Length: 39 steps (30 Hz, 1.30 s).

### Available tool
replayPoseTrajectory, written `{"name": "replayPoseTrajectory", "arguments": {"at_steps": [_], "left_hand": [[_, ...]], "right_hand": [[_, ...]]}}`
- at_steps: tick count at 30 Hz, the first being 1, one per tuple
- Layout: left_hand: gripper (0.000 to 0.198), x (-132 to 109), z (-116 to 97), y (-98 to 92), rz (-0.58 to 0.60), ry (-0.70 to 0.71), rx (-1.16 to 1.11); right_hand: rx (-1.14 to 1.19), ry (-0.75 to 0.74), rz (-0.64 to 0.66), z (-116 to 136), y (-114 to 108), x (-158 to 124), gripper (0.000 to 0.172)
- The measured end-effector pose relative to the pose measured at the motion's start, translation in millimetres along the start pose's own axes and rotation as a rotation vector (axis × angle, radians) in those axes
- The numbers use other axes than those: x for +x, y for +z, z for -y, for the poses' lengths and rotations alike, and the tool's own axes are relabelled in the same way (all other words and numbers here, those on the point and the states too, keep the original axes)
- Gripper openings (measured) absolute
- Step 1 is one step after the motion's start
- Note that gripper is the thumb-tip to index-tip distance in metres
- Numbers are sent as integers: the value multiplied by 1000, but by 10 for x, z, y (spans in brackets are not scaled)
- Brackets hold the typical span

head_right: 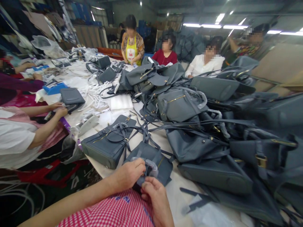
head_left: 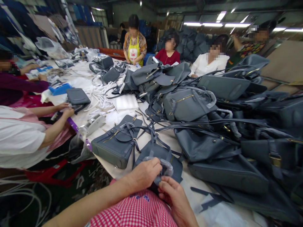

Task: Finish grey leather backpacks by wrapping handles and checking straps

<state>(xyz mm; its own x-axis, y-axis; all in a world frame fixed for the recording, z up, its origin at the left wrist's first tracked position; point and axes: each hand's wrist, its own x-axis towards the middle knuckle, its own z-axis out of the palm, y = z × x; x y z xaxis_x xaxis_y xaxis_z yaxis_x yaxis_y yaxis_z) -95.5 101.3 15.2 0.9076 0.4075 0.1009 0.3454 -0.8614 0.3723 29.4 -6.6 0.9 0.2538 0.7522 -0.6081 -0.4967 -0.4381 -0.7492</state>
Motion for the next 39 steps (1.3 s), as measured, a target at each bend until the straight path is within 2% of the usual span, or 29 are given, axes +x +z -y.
{"name": "replayPoseTrajectory", "arguments": {"at_steps": [2,6,8,10,12,14,15,18,21,23,25,28,30,35,39], "left_hand": [[18,2,3,-27,-18,66,16],[22,-27,18,37,-98,158,56],[23,-37,28,123,-124,122,21],[23,-30,40,212,-171,27,-34],[22,-12,59,274,-241,-100,-98],[22,0,86,287,-297,-183,-198],[21,-2,99,278,-317,-196,-265],[13,-62,122,221,-359,-238,-454],[7,-160,97,168,-288,-419,-510],[19,-182,57,131,-182,-487,-528],[27,-127,14,92,-128,-501,-613],[27,81,-20,72,-194,-501,-762],[24,242,-16,118,-235,-523,-836],[23,487,54,306,-165,-624,-1188],[33,631,88,268,-152,-585,-1427]], "right_hand": [[-75,-22,1,-18,2,6,18],[-347,-330,-84,-26,-5,36,29],[-432,-412,-117,-29,-7,38,32],[-466,-382,-94,-49,-1,26,25],[-471,-297,-13,-86,10,5,13],[-457,-223,87,-129,15,-16,9],[-445,-202,126,-150,12,-23,11],[-407,-180,176,-204,-22,-24,34],[-418,-197,177,-237,-69,-7,47],[-463,-221,202,-232,-78,-12,48],[-555,-264,249,-198,-59,-44,42],[-761,-353,283,-117,-2,-120,27],[-870,-388,251,-82,27,-153,22],[-993,-377,44,-139,-15,-74,21],[-986,-370,-80,-214,-90,46,25]]}}
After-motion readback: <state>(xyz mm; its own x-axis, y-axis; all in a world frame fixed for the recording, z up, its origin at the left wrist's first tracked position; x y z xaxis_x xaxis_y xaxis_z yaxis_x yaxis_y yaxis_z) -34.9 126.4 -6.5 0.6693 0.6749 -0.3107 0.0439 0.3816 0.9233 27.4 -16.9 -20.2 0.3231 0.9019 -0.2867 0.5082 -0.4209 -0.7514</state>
